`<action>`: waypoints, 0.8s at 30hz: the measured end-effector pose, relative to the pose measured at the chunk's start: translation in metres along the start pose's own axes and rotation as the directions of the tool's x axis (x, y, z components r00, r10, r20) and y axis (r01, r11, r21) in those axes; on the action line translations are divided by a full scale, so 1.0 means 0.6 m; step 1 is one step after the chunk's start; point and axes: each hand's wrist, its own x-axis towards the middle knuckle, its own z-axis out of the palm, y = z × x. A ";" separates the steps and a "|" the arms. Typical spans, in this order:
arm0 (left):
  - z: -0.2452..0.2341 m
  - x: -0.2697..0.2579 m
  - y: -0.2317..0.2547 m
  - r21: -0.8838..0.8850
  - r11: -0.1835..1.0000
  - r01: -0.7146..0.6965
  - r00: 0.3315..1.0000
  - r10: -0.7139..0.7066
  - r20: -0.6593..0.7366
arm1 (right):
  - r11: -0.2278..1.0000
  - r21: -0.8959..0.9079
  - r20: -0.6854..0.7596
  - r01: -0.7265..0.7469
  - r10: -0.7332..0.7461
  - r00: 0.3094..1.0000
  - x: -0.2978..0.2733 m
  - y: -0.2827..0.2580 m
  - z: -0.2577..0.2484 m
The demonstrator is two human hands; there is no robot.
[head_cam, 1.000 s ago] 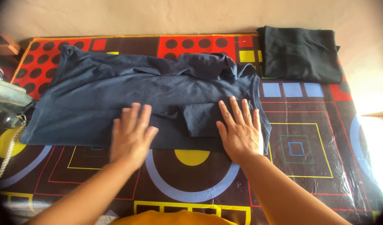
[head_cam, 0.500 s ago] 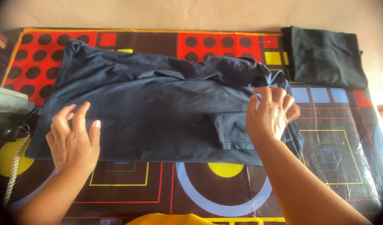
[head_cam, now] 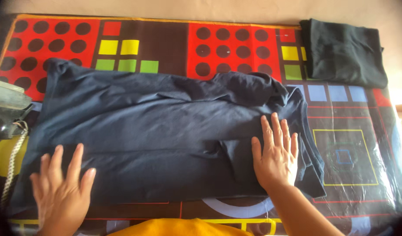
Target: The person spreads a blue shirt on a table, smooths the fabric by hand, and uses an iron to press the torso and sleeves before folding a section of the garment.
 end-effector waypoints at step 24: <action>0.072 0.537 -0.186 0.080 0.996 -0.024 0.846 -0.022 0.532 | 0.793 0.537 0.487 -0.289 -0.012 0.873 0.371 0.114 -0.017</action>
